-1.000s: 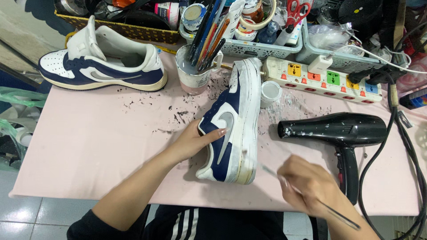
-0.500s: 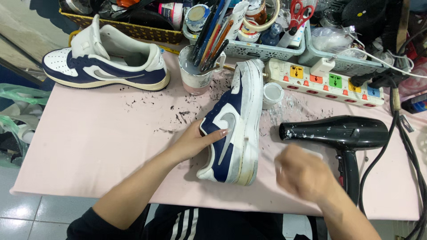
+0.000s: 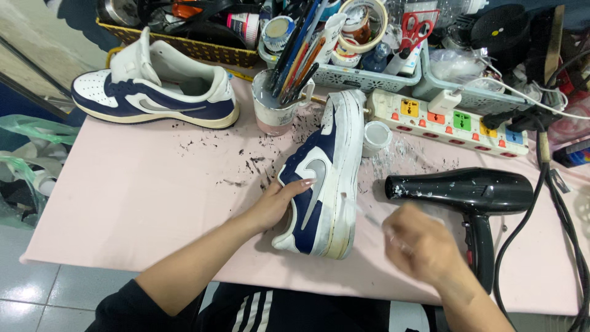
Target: The person applies a white substance to the midsole of a sneaker using a small tool, dries it with a hair dryer, and continues working on the shoe edges with a bottle and a thin applicator.
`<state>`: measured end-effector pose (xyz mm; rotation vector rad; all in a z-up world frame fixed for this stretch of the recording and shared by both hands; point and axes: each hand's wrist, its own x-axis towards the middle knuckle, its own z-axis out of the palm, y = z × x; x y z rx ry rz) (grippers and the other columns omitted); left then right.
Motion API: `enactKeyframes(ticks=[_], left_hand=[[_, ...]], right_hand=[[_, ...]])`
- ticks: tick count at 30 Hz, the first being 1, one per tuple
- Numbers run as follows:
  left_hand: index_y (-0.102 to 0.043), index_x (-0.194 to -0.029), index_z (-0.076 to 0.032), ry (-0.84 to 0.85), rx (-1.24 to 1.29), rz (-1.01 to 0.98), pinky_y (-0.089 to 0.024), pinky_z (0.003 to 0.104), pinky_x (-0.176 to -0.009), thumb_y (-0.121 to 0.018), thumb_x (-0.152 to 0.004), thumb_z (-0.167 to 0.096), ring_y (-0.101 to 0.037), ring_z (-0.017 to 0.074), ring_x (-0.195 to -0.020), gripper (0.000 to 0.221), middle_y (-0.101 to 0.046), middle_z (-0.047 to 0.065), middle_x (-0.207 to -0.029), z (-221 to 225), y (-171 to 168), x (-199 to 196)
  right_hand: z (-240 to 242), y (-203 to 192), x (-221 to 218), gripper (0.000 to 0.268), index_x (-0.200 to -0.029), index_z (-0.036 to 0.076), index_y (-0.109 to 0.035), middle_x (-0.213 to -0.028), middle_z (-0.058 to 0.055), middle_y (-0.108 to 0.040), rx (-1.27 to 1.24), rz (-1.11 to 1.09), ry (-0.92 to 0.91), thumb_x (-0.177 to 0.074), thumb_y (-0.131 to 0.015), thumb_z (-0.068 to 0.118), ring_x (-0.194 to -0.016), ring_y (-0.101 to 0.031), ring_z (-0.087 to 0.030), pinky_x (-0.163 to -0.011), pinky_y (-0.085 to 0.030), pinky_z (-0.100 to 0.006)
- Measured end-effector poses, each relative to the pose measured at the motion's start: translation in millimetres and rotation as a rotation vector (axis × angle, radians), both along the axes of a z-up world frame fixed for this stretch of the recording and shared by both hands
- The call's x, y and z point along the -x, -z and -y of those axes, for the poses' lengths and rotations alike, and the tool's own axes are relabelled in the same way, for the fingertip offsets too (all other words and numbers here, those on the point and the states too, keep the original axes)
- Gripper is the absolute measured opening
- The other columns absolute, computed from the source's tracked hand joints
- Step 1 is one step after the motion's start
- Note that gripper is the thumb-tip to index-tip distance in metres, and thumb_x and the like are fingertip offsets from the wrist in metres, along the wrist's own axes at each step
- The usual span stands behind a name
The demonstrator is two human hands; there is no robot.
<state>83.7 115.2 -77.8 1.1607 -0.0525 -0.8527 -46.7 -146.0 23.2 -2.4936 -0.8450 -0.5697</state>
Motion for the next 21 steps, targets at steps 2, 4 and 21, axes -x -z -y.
enactKeyframes(ticks=[2, 4, 21], left_hand=[[-0.048, -0.136, -0.004, -0.023, 0.06, -0.085, -0.061, 0.035, -0.087, -0.061, -0.092, -0.03, -0.071, 0.0221, -0.101, 0.053, -0.07, 0.013, -0.113, 2, 1, 1], [-0.054, -0.135, 0.005, -0.029, 0.107, -0.11, -0.06, 0.033, -0.09, -0.06, -0.095, -0.031, -0.072, 0.0216, -0.103, 0.054, -0.072, 0.015, -0.116, 1, 0, 3], [-0.053, -0.134, 0.002, -0.108, 0.063, -0.028, -0.06, 0.034, -0.085, -0.065, -0.088, -0.03, -0.073, 0.0219, -0.097, 0.058, -0.071, 0.016, -0.114, -4, 6, -36]], right_hand=[[-4, -3, 15, 0.028, -0.094, 0.013, -0.042, -0.075, -0.01, -0.063, 0.031, -0.068, -0.037, -0.085, -0.066, 0.0, -0.06, -0.061, -0.019, -0.046, -0.049, -0.032], [0, -7, 24, 0.027, -0.088, 0.018, -0.039, -0.073, -0.007, -0.061, -0.165, -0.134, -0.13, -0.089, -0.059, 0.0, -0.062, -0.063, -0.018, -0.046, -0.048, -0.031], [59, 7, -114, 0.013, -0.097, 0.004, -0.058, -0.091, -0.012, -0.067, -0.019, -0.039, 0.42, -0.095, -0.071, 0.006, -0.066, -0.065, -0.027, -0.059, -0.052, -0.037]])
